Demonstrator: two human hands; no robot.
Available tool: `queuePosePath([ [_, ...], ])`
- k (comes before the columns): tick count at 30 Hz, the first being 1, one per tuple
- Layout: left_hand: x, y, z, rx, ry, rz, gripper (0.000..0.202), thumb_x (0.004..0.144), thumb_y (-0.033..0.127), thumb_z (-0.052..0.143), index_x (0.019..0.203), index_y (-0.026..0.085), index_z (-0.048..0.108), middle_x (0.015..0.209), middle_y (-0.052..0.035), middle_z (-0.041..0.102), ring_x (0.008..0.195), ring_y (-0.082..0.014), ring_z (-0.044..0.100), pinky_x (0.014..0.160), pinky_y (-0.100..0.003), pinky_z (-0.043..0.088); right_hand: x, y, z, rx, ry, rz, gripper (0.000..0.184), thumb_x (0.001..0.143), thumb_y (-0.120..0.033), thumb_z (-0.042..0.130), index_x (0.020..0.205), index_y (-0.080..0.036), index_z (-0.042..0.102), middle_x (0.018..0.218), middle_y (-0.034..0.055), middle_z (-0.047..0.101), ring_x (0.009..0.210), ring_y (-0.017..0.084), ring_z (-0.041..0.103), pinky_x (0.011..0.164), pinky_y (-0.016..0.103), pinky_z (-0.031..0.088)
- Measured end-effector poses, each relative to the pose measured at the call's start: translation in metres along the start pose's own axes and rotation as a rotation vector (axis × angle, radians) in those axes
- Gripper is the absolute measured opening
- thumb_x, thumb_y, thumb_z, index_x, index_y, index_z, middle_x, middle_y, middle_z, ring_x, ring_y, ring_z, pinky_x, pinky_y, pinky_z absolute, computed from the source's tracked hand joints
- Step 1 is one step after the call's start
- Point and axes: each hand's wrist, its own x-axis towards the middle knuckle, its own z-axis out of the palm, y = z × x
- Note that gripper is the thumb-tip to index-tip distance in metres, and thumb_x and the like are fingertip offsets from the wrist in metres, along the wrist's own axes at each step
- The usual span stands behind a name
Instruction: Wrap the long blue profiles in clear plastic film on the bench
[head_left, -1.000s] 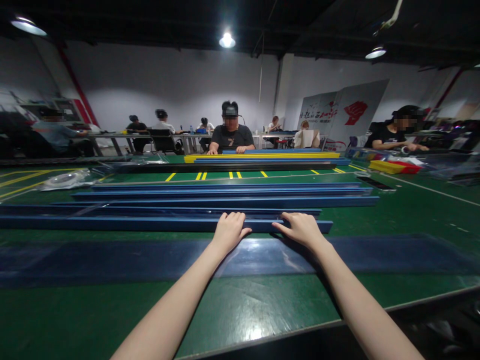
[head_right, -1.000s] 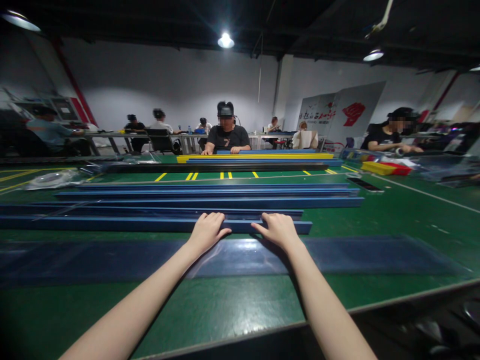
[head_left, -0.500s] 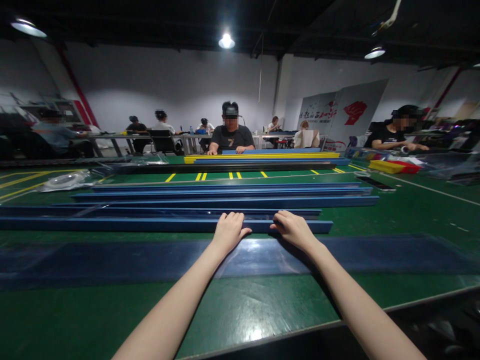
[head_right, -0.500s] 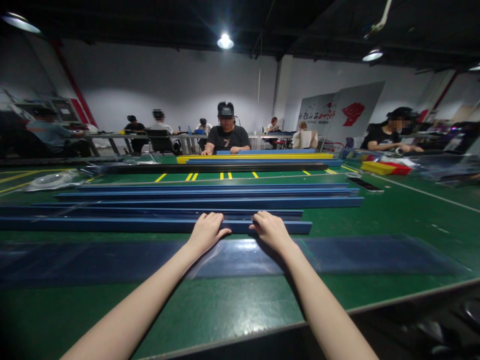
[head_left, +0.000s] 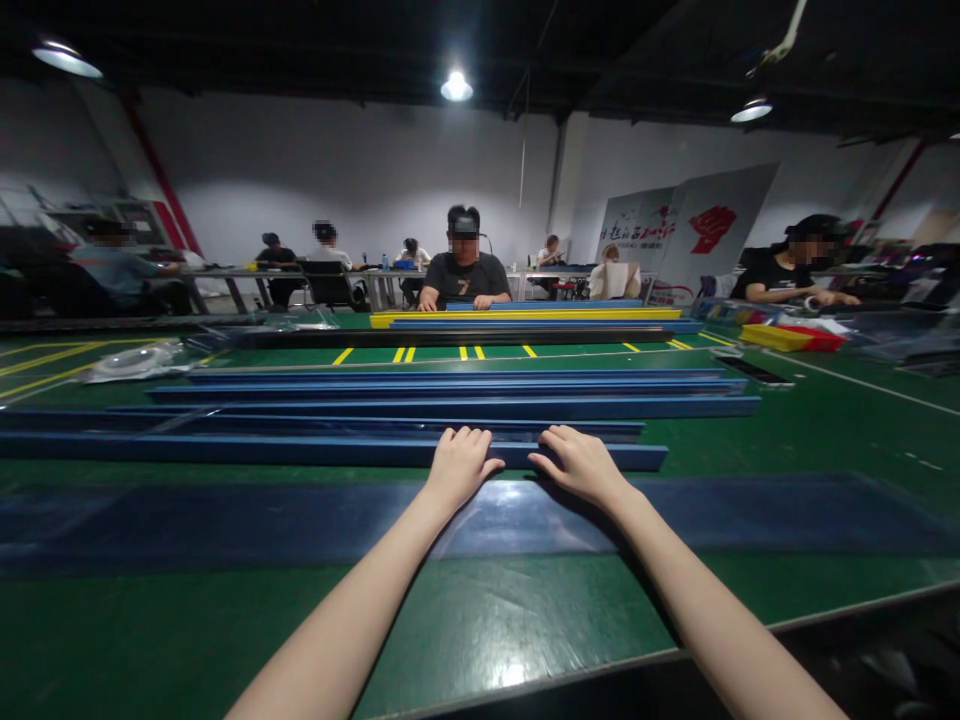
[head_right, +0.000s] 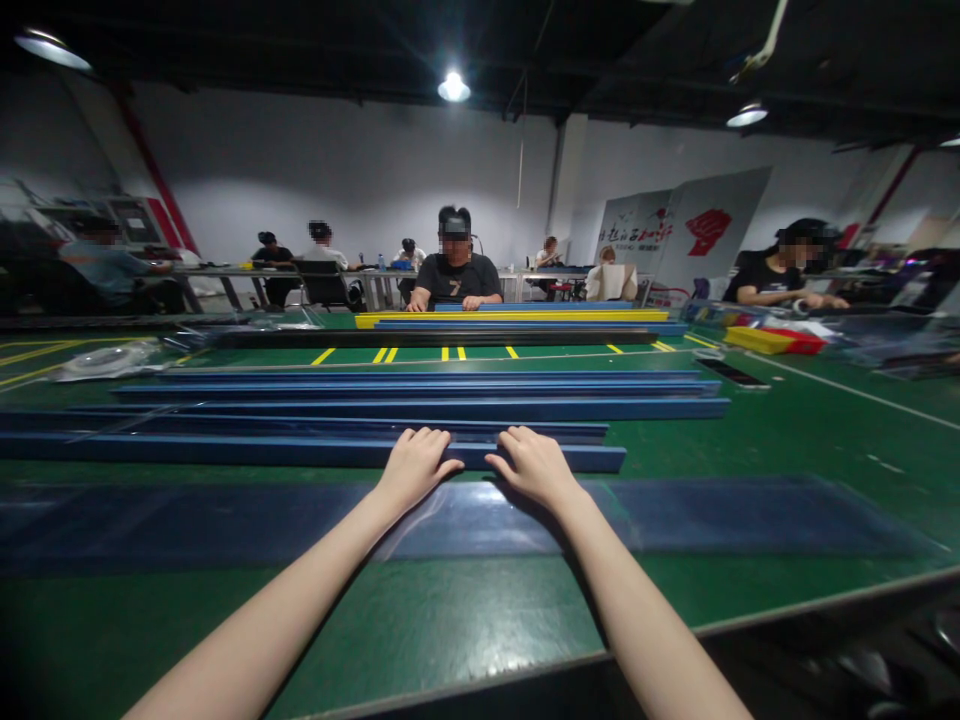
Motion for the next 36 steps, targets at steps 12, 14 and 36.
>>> queuePosePath([
  [12,0.001,0.000,-0.003,-0.019,-0.011,0.007,0.028,0.079,0.044,0.053,0.086,0.017,0.054,0.085,-0.0058,0.063,0.082,-0.0217,0.054,0.068,-0.034,0.031,0.040,-0.028,0.018,-0.132,0.048,0.112,0.047,0.090,-0.031,0.029,0.067,-0.015,0.066,0.070,0.0098,0.067,0.062,0.016,0.061,0.051,0.026,0.027],
  [14,0.001,0.001,-0.004,-0.021,-0.015,0.006,0.027,0.080,0.044,0.052,0.085,0.018,0.054,0.084,-0.0059,0.063,0.082,-0.0215,0.054,0.068,-0.033,0.031,0.042,-0.029,0.021,-0.123,0.072,0.125,0.047,0.089,-0.030,0.030,0.066,-0.015,0.067,0.070,0.0104,0.068,0.060,0.016,0.061,0.050,0.026,0.027],
  [36,0.003,0.002,-0.010,-0.043,-0.005,0.063,0.025,0.082,0.040,0.050,0.093,0.018,0.052,0.088,-0.0051,0.061,0.085,-0.0201,0.053,0.073,-0.032,0.033,0.021,0.020,0.024,-0.125,0.238,0.079,0.047,0.084,-0.026,0.032,0.051,-0.016,0.064,0.055,0.0066,0.064,0.045,0.011,0.052,0.048,0.026,0.021],
])
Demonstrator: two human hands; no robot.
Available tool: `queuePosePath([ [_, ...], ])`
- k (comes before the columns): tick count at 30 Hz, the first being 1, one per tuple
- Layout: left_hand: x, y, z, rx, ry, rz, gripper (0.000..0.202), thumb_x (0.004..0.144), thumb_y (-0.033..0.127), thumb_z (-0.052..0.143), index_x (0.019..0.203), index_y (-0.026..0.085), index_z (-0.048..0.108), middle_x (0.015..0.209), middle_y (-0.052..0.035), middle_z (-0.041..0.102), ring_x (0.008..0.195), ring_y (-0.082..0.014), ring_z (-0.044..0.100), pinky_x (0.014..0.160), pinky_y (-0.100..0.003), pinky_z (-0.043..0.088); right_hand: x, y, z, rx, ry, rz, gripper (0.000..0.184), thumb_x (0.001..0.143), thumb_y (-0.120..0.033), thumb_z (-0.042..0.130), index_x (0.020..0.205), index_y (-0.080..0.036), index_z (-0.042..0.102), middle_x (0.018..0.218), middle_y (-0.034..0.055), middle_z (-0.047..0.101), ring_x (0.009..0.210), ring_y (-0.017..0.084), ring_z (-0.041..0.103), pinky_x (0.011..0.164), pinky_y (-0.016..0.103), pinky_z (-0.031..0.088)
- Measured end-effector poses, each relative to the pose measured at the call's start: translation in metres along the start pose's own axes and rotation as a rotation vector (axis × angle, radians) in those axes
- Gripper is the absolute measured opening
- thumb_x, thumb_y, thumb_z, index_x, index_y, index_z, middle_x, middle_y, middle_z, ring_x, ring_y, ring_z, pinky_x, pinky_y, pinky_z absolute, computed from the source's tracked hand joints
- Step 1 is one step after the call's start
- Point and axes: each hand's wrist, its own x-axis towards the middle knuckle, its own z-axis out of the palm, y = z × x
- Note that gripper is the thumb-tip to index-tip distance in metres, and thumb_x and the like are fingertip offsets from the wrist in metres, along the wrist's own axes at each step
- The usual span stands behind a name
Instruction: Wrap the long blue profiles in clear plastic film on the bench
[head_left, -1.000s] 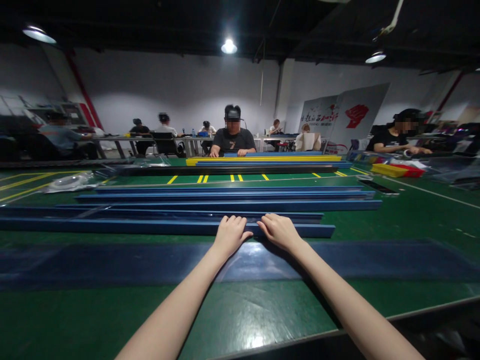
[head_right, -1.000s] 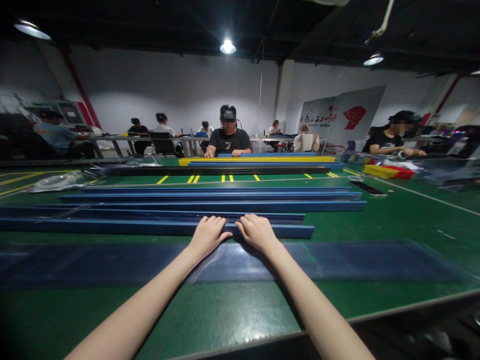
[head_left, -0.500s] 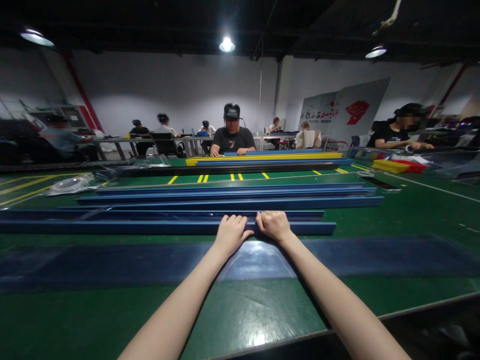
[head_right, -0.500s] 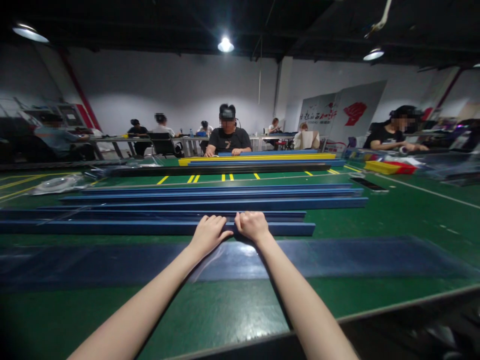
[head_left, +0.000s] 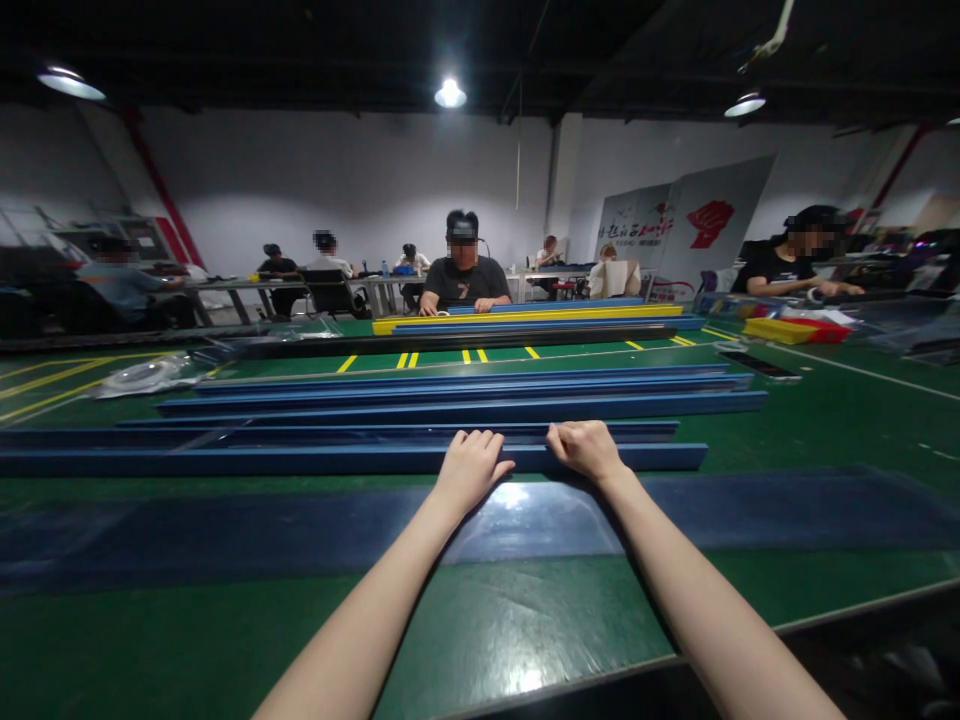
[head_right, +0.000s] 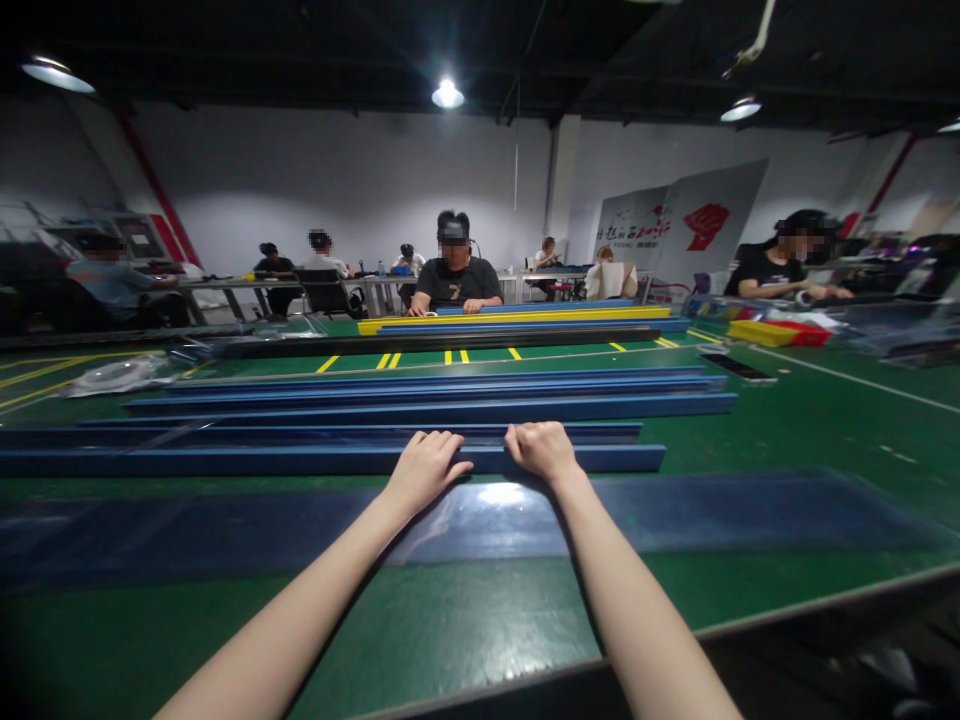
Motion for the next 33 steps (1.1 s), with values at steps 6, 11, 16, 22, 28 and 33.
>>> queuePosePath([
  [6,-0.001,-0.002,0.001,0.010,0.013,-0.014,0.026,0.082,0.042,0.050,0.092,0.018,0.053,0.088,-0.0054,0.061,0.086,-0.0206,0.053,0.073,-0.032,0.032,-0.011,0.025,-0.003,-0.066,0.022,0.189,0.049,0.082,-0.030,0.034,0.043,-0.017,0.061,0.051,0.0065,0.063,0.044,0.012,0.052,0.048,0.025,0.021],
  [11,-0.001,-0.002,0.003,0.035,0.000,-0.016,0.026,0.081,0.042,0.051,0.089,0.017,0.054,0.088,-0.0054,0.061,0.086,-0.0209,0.052,0.072,-0.033,0.031,-0.014,0.026,-0.004,-0.102,0.003,0.259,0.049,0.083,-0.030,0.033,0.046,-0.017,0.064,0.053,0.0074,0.064,0.048,0.015,0.055,0.048,0.025,0.022],
  [16,-0.002,-0.001,0.003,0.022,-0.004,-0.032,0.025,0.082,0.043,0.050,0.086,0.018,0.054,0.086,-0.0054,0.061,0.084,-0.0207,0.053,0.069,-0.032,0.031,-0.013,0.023,-0.007,-0.089,-0.019,0.255,0.049,0.084,-0.032,0.033,0.049,-0.017,0.064,0.056,0.0078,0.065,0.049,0.014,0.055,0.048,0.026,0.021],
  [22,-0.002,-0.002,0.005,0.024,0.008,-0.035,0.026,0.082,0.043,0.049,0.085,0.018,0.054,0.086,-0.0052,0.061,0.084,-0.0205,0.052,0.069,-0.032,0.031,-0.006,0.005,-0.011,-0.043,0.028,0.231,0.049,0.086,-0.031,0.031,0.053,-0.016,0.063,0.058,0.0063,0.064,0.051,0.012,0.055,0.047,0.026,0.019],
  [28,-0.003,-0.001,0.007,0.045,0.002,-0.035,0.027,0.083,0.044,0.048,0.084,0.018,0.054,0.086,-0.0042,0.061,0.083,-0.0195,0.052,0.069,-0.032,0.031,-0.002,-0.015,-0.009,-0.013,0.000,0.259,0.046,0.087,-0.031,0.031,0.057,-0.016,0.063,0.063,0.0068,0.066,0.054,0.012,0.056,0.048,0.025,0.017],
  [33,-0.003,-0.001,0.007,0.042,0.010,-0.032,0.026,0.082,0.043,0.049,0.086,0.017,0.054,0.088,-0.0041,0.062,0.084,-0.0195,0.052,0.069,-0.032,0.031,-0.001,-0.016,-0.008,-0.036,-0.047,0.309,0.047,0.087,-0.033,0.031,0.060,-0.016,0.066,0.067,0.0077,0.067,0.056,0.014,0.058,0.047,0.025,0.020],
])
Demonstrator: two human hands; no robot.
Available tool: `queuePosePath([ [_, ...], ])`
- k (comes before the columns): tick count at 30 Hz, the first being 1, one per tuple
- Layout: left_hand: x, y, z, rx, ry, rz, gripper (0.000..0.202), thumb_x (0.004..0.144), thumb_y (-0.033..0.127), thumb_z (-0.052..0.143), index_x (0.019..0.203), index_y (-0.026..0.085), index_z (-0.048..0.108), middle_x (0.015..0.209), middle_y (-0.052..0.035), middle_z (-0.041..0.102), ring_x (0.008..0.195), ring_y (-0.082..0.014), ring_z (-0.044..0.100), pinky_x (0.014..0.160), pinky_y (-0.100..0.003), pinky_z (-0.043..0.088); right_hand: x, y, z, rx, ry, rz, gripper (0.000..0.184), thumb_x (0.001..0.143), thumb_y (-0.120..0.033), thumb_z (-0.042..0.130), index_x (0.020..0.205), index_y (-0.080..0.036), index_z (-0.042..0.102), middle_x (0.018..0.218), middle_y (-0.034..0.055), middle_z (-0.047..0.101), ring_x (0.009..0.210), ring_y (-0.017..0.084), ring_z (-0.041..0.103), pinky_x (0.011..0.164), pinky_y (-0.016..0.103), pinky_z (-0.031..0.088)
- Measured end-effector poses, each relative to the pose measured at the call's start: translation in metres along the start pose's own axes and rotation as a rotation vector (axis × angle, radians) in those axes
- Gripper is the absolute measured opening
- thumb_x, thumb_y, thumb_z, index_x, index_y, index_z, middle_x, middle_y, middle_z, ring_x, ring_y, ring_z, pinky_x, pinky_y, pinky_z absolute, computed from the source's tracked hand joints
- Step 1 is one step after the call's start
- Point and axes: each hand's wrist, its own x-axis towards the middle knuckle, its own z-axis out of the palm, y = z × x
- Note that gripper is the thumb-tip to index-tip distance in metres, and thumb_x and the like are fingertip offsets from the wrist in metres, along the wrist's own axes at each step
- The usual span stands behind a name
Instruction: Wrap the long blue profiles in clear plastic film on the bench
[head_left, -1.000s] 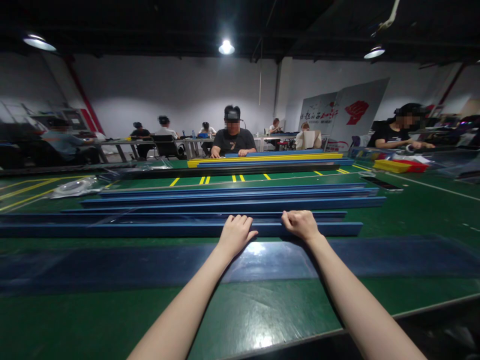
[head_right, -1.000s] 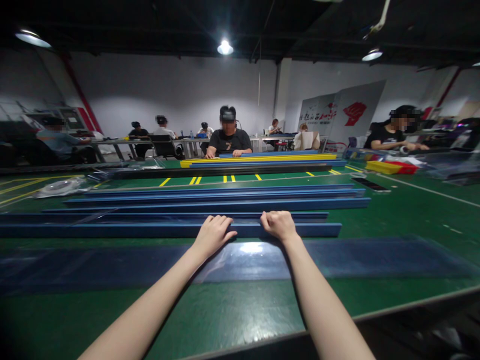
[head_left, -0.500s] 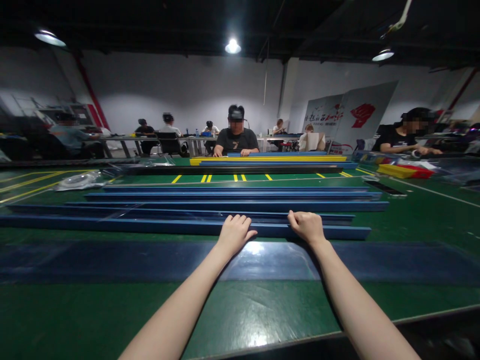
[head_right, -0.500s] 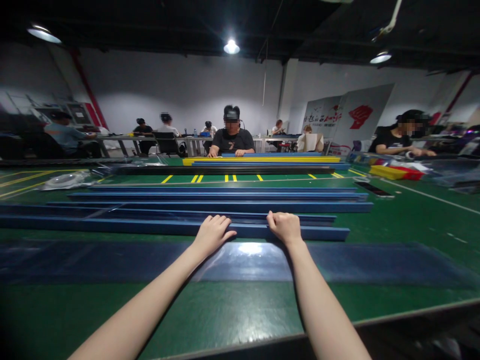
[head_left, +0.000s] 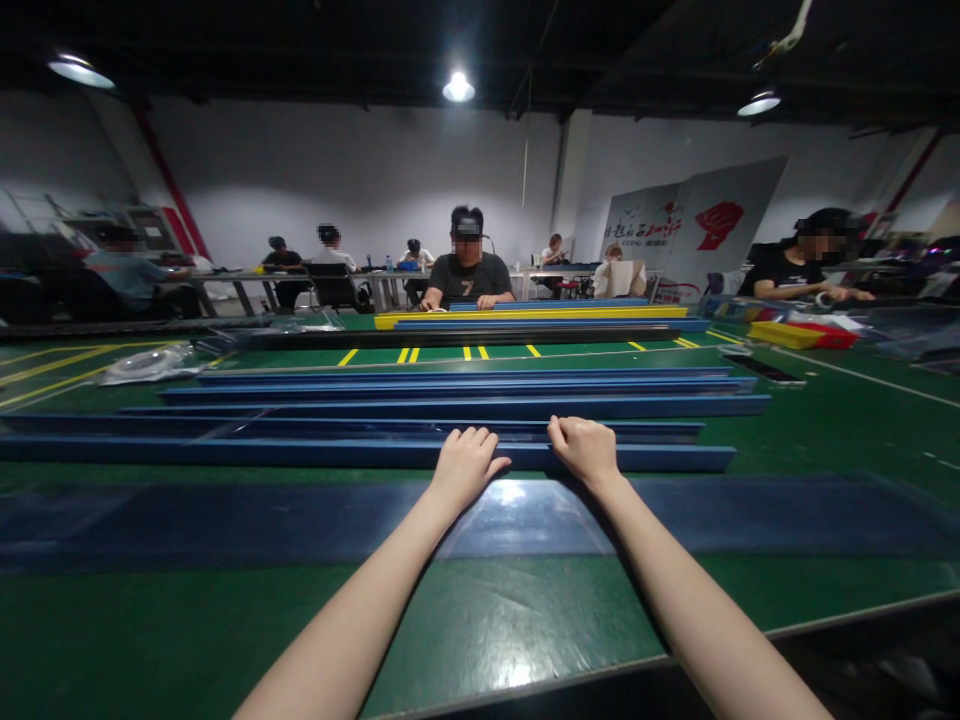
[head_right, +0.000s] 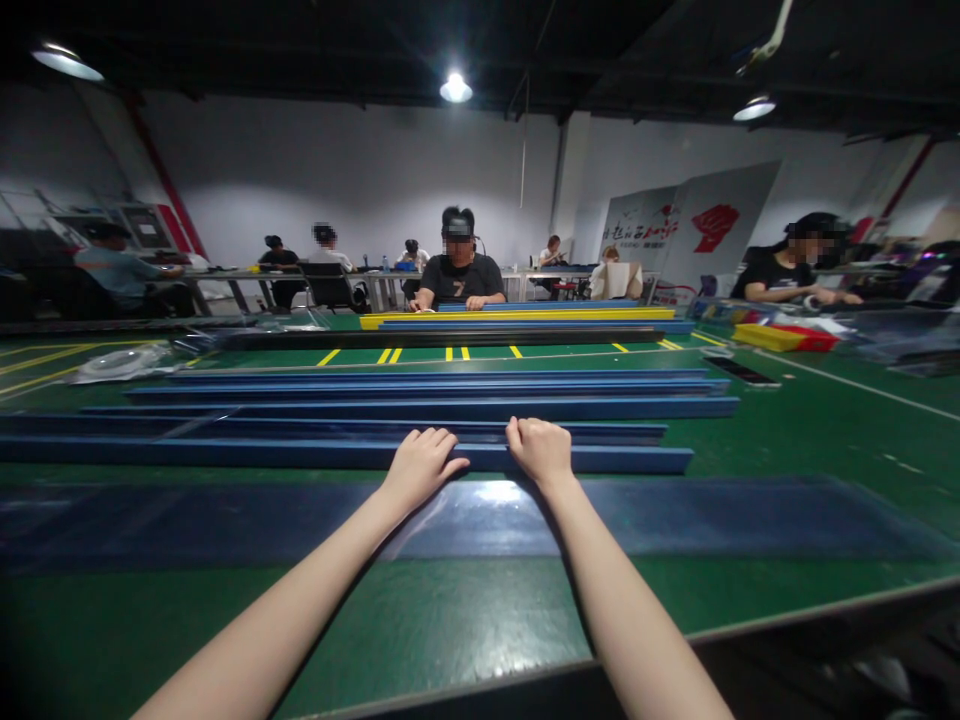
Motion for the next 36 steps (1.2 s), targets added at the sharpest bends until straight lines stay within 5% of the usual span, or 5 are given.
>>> queuePosePath([
  [9,0.0001,0.0006,-0.0020,-0.028,-0.033,-0.030,0.027,0.082,0.044,0.049,0.084,0.017,0.054,0.086,-0.0039,0.064,0.082,-0.0189,0.054,0.069,-0.031,0.032,0.0048,-0.0021,-0.0033,-0.007,-0.145,0.063,0.048,0.087,-0.036,0.030,0.066,-0.020,0.070,0.069,0.0085,0.069,0.063,0.018,0.062,0.051,0.024,0.030],
  [36,0.0021,-0.0002,-0.0026,-0.020,-0.062,-0.040,0.028,0.083,0.044,0.047,0.083,0.017,0.055,0.082,-0.0037,0.065,0.079,-0.0191,0.055,0.067,-0.031,0.033,0.0036,-0.0001,-0.0054,0.027,-0.163,0.035,0.048,0.088,-0.035,0.028,0.067,-0.020,0.069,0.075,0.0068,0.069,0.068,0.018,0.062,0.052,0.024,0.030],
])
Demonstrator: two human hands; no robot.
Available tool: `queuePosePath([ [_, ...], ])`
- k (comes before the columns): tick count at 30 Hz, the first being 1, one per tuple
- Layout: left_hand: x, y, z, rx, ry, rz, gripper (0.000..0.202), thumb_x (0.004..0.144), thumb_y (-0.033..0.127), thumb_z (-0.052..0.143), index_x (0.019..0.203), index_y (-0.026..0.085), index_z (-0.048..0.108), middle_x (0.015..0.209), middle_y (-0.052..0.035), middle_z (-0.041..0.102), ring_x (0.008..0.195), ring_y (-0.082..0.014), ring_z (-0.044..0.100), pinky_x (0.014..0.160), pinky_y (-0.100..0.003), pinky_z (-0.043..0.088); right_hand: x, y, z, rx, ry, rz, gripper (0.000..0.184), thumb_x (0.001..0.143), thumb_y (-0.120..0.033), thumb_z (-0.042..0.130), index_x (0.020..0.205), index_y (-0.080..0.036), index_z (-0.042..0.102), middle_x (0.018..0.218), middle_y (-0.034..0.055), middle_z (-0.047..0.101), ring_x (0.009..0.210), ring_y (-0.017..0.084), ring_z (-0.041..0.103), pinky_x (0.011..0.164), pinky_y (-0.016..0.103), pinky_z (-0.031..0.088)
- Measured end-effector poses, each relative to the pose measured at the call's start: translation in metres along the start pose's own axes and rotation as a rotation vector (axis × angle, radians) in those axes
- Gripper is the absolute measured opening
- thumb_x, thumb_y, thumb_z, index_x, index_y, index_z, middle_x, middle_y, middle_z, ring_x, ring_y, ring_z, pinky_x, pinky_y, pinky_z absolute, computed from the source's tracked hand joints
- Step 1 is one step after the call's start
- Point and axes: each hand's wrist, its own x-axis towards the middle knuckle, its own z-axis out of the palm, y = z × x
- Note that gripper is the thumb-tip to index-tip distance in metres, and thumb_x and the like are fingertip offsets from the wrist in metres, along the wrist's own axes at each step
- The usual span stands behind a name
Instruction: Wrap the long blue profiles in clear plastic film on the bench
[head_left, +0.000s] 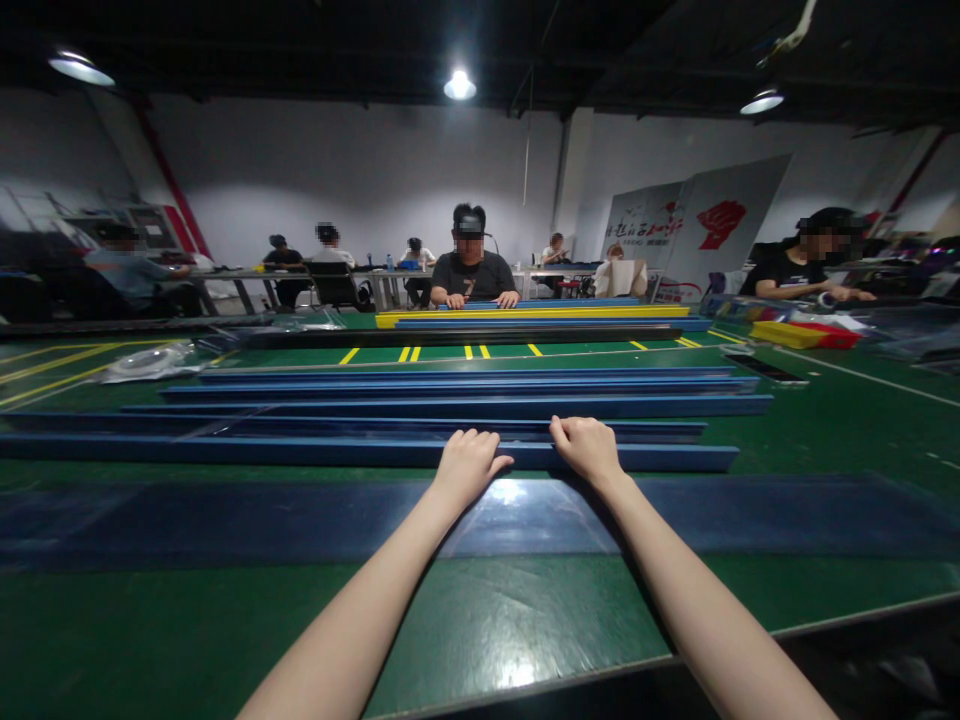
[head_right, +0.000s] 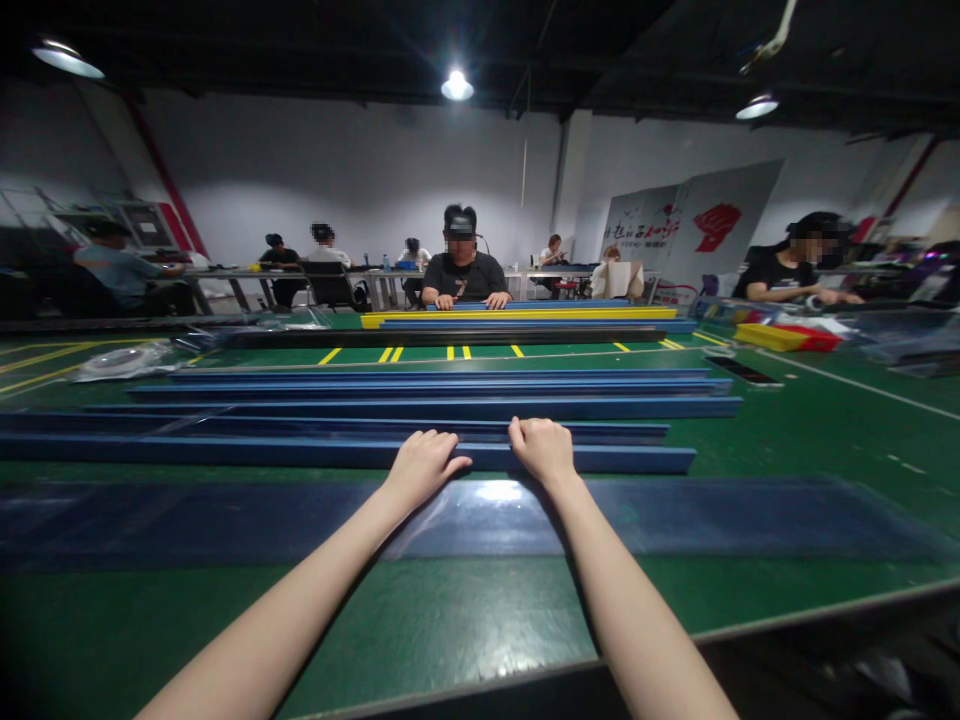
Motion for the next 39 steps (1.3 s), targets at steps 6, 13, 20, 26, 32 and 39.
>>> queuePosePath([
  [6,-0.002,0.000,0.004,0.017,0.061,0.032,0.028,0.082,0.044,0.048,0.083,0.017,0.055,0.087,-0.0036,0.063,0.084,-0.0199,0.053,0.068,-0.031,0.034,-0.001,-0.002,-0.007,-0.042,-0.098,-0.111,0.047,0.089,-0.037,0.027,0.072,-0.020,0.067,0.081,0.0060,0.069,0.074,0.017,0.062,0.054,0.024,0.031],
  [13,-0.002,-0.001,0.006,-0.011,0.082,0.044,0.027,0.081,0.042,0.051,0.090,0.016,0.054,0.096,-0.0039,0.062,0.091,-0.0191,0.053,0.071,-0.031,0.035,-0.006,-0.017,-0.011,0.014,-0.195,-0.286,0.046,0.091,-0.040,0.024,0.080,-0.021,0.065,0.087,0.0041,0.066,0.083,0.015,0.059,0.062,0.022,0.035],
  [20,-0.002,0.000,0.004,-0.009,0.069,0.040,0.027,0.082,0.042,0.050,0.090,0.016,0.054,0.094,-0.0050,0.062,0.091,-0.0195,0.053,0.070,-0.031,0.035,-0.007,-0.017,-0.010,0.083,-0.180,-0.377,0.043,0.091,-0.042,0.027,0.083,-0.020,0.063,0.094,0.0037,0.061,0.090,0.014,0.053,0.069,0.022,0.036],
  [26,-0.002,0.001,0.001,-0.003,0.040,0.027,0.027,0.082,0.042,0.049,0.091,0.017,0.053,0.094,-0.0052,0.062,0.089,-0.0204,0.052,0.071,-0.032,0.034,-0.007,-0.011,-0.012,0.121,-0.191,-0.443,0.032,0.084,-0.045,0.043,0.088,-0.019,0.062,0.095,0.0056,0.060,0.093,0.016,0.051,0.070,0.024,0.036],
  [32,-0.001,0.002,-0.001,0.002,0.027,-0.009,0.031,0.081,0.045,0.049,0.090,0.016,0.051,0.085,-0.0059,0.061,0.083,-0.0203,0.054,0.070,-0.031,0.035,-0.006,-0.008,-0.014,0.163,-0.159,-0.432,0.021,0.075,-0.036,0.059,0.087,-0.019,0.056,0.086,0.0020,0.058,0.080,0.014,0.052,0.061,0.023,0.032],
  [39,0.000,0.002,-0.001,-0.012,0.022,-0.052,0.033,0.079,0.046,0.051,0.087,0.015,0.051,0.081,-0.0062,0.060,0.079,-0.0205,0.055,0.069,-0.030,0.036,-0.004,-0.008,-0.011,0.190,-0.148,-0.401,0.018,0.072,-0.034,0.064,0.079,-0.020,0.055,0.080,0.0001,0.057,0.076,0.013,0.051,0.058,0.022,0.028],
])
